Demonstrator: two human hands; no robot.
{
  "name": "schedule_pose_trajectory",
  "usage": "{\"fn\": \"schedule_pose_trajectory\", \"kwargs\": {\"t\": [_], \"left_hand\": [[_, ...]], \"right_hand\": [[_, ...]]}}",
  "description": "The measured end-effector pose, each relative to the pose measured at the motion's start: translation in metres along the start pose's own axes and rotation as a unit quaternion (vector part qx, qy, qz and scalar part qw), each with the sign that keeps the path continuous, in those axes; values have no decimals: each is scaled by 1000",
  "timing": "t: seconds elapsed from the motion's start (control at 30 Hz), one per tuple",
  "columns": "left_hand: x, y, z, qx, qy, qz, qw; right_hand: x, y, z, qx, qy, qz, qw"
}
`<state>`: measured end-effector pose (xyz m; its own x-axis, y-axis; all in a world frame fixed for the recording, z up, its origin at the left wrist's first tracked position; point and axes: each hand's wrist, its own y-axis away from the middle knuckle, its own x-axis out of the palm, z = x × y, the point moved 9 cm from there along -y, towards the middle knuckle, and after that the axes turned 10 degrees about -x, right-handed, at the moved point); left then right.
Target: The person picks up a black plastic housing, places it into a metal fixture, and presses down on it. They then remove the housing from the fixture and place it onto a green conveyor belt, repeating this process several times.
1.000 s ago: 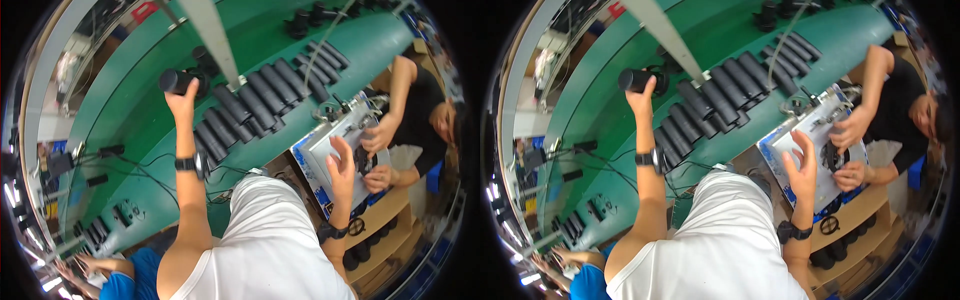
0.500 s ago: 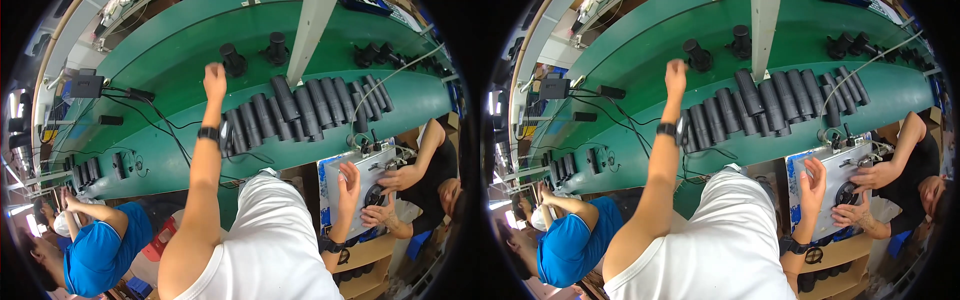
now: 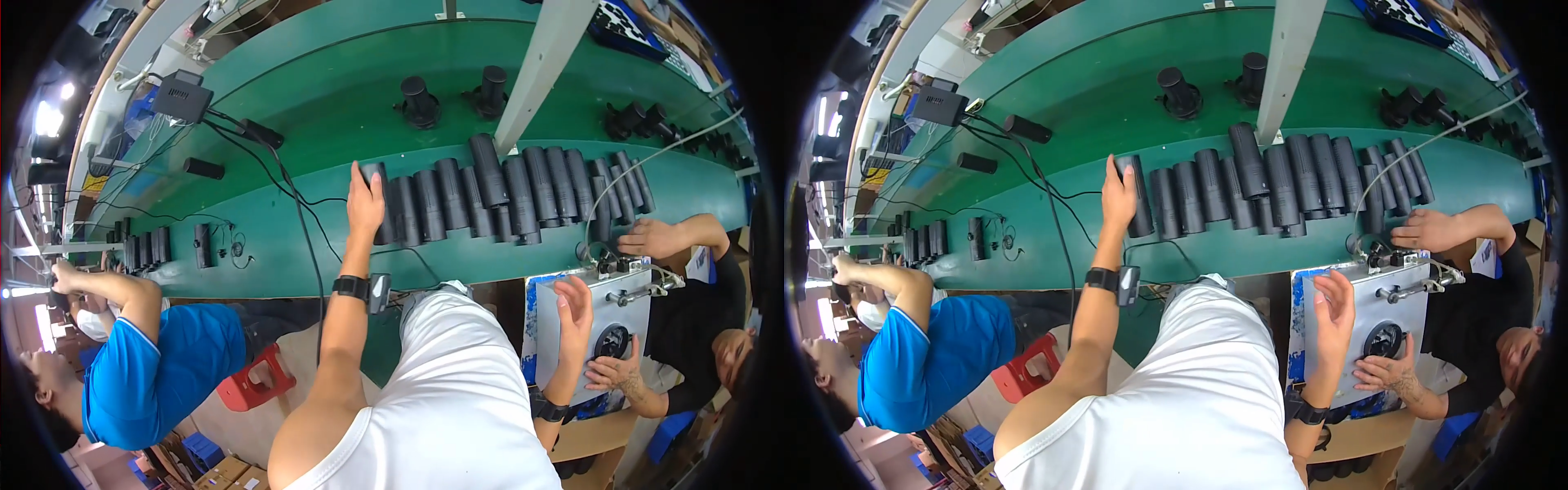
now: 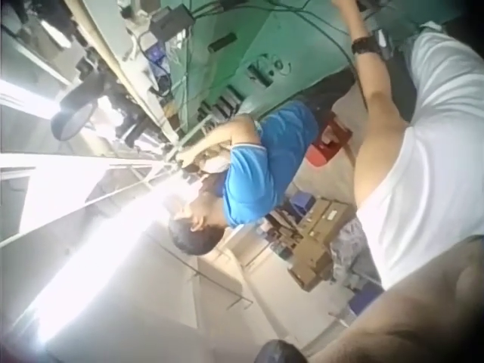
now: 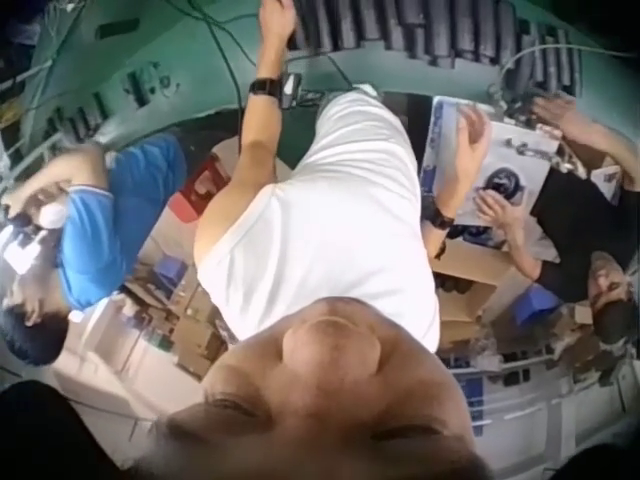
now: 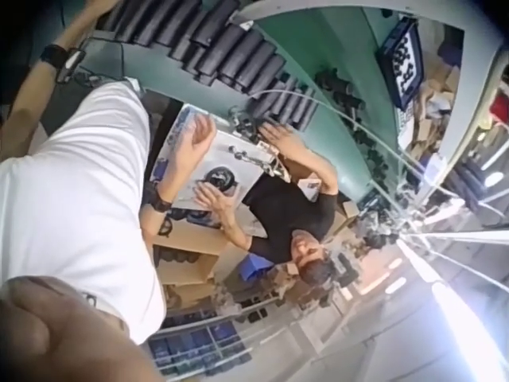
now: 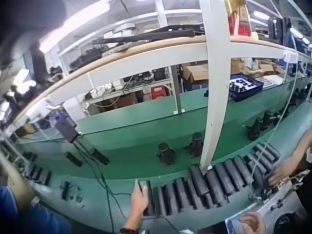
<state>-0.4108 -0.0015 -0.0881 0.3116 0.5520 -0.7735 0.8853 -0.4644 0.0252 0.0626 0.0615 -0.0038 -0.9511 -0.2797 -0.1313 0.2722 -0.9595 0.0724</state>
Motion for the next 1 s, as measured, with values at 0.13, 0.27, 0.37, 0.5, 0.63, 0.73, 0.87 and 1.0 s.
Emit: {"fn": "schedule_pose_trajectory", "kwargs": {"t": [0.13, 0.27, 0.37, 0.5, 0.63, 0.73, 0.87, 1.0], "left_hand": [[45, 45, -105, -18, 383, 454, 804], [68, 186, -224, 99, 359, 673, 639], [83, 259, -270, 49, 394, 764, 509], [102, 299, -277, -5, 262, 805, 532], [98, 350, -263, 112, 235, 852, 453], [105, 379, -242, -35, 175, 923, 341], [86, 429, -220, -163, 23, 971, 176], [79, 457, -208, -190, -49, 972, 133]], "right_hand": [[10, -10, 13, -26, -45, 52, 997], [30, -35, 28, -38, -245, 65, 967], [13, -41, 13, -35, -403, 37, 914], [-57, -21, 18, -124, -344, -136, 921], [-110, 27, 7, -161, -375, -307, 860], [-118, 57, 21, -236, -391, -285, 843], [-127, 92, 43, -370, -488, -158, 775], [-136, 120, 65, -469, -464, -94, 745]]}}
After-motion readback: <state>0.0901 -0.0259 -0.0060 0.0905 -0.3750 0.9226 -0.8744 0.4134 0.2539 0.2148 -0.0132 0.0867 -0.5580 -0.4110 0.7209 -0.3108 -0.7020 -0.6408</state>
